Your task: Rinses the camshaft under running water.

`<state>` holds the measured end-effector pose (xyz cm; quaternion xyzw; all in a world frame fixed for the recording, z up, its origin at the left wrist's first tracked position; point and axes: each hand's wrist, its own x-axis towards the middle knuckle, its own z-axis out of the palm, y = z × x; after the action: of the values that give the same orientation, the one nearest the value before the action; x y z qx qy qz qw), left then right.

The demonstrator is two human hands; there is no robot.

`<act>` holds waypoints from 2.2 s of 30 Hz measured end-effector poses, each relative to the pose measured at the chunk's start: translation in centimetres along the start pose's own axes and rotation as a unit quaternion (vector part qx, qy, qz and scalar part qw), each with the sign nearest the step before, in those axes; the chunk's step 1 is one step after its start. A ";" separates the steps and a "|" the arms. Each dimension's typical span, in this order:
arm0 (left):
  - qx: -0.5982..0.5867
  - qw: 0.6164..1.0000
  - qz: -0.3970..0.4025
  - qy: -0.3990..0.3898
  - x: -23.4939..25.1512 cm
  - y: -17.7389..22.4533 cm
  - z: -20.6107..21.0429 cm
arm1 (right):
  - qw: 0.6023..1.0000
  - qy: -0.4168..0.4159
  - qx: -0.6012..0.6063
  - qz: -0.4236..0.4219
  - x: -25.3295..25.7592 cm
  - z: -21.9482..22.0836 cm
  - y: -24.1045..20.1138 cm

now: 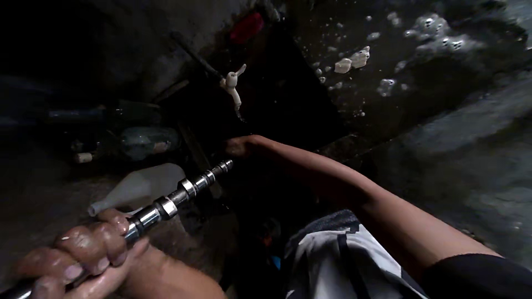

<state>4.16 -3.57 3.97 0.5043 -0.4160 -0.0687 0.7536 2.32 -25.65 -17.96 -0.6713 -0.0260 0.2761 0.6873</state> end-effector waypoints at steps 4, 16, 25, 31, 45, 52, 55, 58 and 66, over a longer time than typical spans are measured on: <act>-0.013 0.999 -0.016 0.032 0.1 -0.5 0.0 | 0.999 -0.033 0.007 0.010 0.6 0.8 1.2; 0.155 0.892 -0.049 0.423 -0.5 -3.1 3.1 | 0.841 0.449 -0.196 -0.228 -2.1 2.6 9.3; 0.090 0.853 -0.032 0.514 -4.6 -8.7 -0.4 | 0.751 0.592 -0.284 0.073 -17.8 -17.2 10.6; 0.048 0.825 -0.043 0.562 -7.0 -15.4 -1.7 | 0.776 0.573 -0.263 -0.005 -15.1 -16.7 9.8; 0.107 0.756 -0.003 0.645 -11.6 -18.5 -3.5 | 0.939 0.272 0.113 -0.177 10.8 -7.8 10.2; 0.075 0.751 -0.002 0.656 -11.2 -19.2 -4.7 | 0.883 0.061 -0.427 -0.185 9.6 -11.6 9.1; 0.012 0.751 -0.022 0.660 -10.2 -20.5 -4.4 | 0.910 0.019 -0.389 -0.142 7.5 -13.7 8.0; -0.032 0.743 -0.072 0.665 -9.5 -22.1 -4.8 | 0.890 -0.029 -0.451 -0.053 6.5 -14.9 6.9; -0.270 0.707 -0.217 0.617 -7.5 -31.2 -4.3 | 0.800 0.050 -0.595 0.062 -3.9 -18.0 5.3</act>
<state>12.21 -11.67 -26.35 0.2861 0.2990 -0.0134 0.9103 4.49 -43.94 -23.32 -0.9613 -0.1089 0.2146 0.1344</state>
